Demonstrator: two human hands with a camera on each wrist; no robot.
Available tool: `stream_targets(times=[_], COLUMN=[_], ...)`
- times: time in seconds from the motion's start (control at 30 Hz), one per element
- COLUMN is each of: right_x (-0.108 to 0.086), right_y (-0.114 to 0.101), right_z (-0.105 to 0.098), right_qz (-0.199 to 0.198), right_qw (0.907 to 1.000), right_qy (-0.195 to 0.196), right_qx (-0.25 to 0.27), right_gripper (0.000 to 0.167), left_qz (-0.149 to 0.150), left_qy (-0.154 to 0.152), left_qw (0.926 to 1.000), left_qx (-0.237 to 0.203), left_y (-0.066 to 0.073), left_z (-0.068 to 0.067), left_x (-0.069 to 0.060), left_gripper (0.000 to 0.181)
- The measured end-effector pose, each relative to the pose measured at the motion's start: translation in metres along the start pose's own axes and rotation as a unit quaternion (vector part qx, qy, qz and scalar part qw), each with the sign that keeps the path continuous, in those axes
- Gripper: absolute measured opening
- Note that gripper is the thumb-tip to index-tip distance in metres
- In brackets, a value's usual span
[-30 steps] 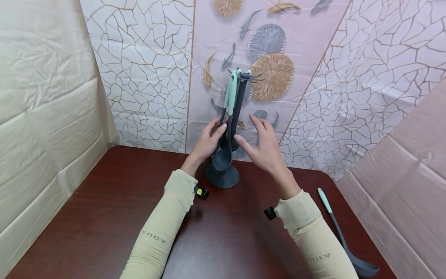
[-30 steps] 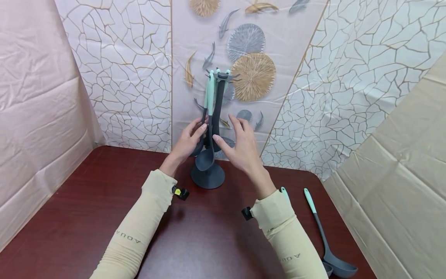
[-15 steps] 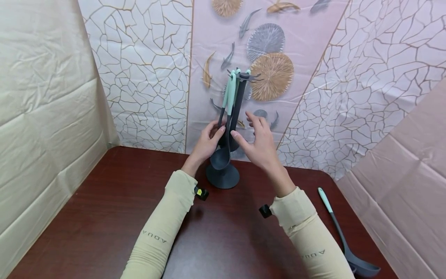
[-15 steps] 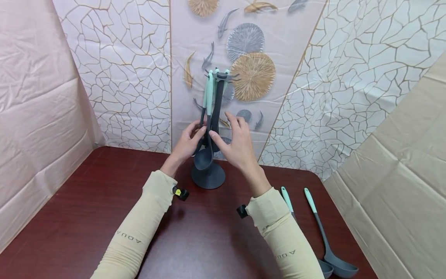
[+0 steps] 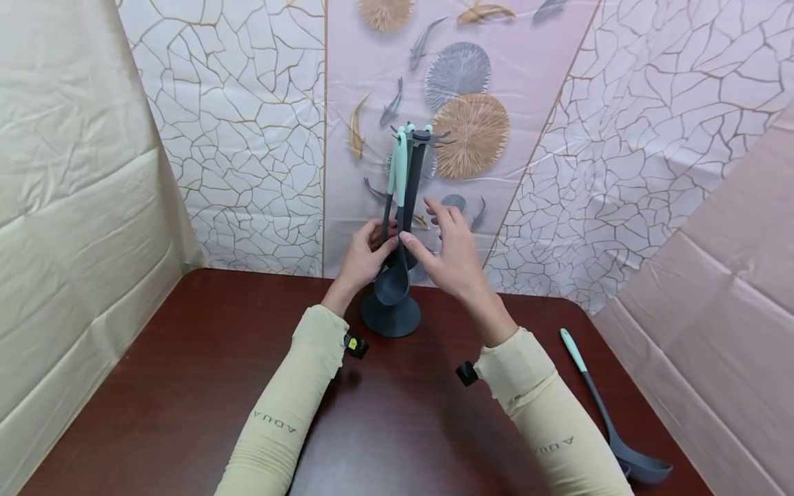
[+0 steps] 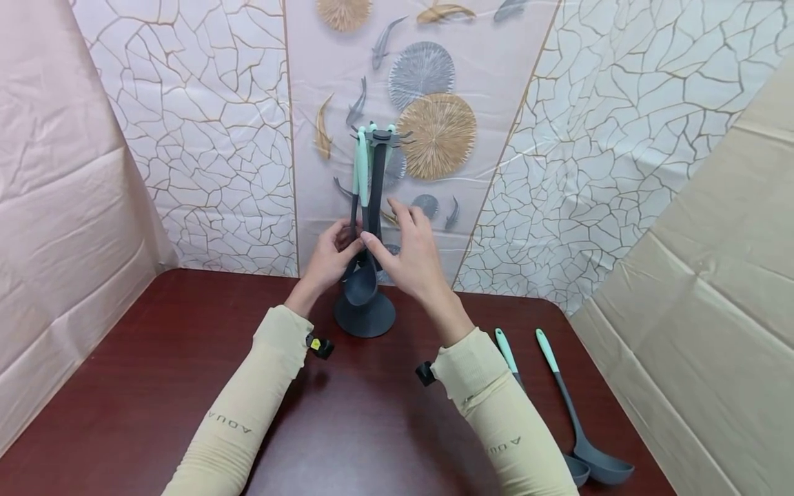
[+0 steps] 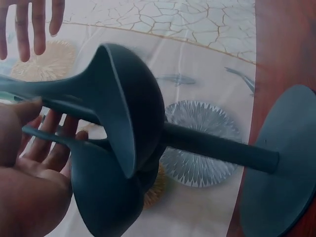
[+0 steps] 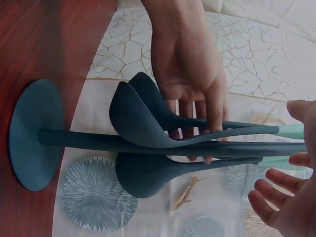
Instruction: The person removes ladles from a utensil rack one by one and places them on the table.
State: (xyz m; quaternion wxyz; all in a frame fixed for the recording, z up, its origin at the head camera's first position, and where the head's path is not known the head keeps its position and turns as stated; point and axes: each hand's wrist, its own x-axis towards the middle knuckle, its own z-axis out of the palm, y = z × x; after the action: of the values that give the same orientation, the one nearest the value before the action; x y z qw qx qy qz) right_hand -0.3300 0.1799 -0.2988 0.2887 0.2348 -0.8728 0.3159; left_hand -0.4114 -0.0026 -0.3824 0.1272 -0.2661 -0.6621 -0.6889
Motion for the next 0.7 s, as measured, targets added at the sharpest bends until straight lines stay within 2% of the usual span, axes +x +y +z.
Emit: stream_targets(times=[0.13,0.27,0.4,0.57,0.7], right_x=[0.004,0.008,0.008,0.007,0.012], right_y=[-0.004,-0.008,-0.014,-0.019,-0.022], right_z=[0.001,0.001,0.000,-0.001,-0.004], right_qz=[-0.006,-0.011,-0.015,-0.033,-0.044], right_qw=[1.0000,0.9999,0.9995,0.9977,0.9962], right_qy=[0.002,0.007,0.021,0.052,0.070], right_qx=[0.000,0.008,0.017,0.029,0.027], right_gripper=[0.074,0.071,0.067,0.063,0.061], left_qz=[-0.003,-0.012,-0.013,-0.008,0.001], left_qy=[-0.016,-0.013,0.012,0.053,0.070], left_qw=[0.9996,0.9957,0.9903,0.9873,0.9826], left_qx=[0.025,0.091,0.138,0.150,0.172], left_y=[0.000,0.000,0.000,0.002,0.007], left_z=[-0.001,0.001,0.006,0.012,0.013], left_x=[-0.001,-0.001,-0.003,-0.007,-0.005], left_gripper=[0.033,0.034,0.030,0.028,0.026])
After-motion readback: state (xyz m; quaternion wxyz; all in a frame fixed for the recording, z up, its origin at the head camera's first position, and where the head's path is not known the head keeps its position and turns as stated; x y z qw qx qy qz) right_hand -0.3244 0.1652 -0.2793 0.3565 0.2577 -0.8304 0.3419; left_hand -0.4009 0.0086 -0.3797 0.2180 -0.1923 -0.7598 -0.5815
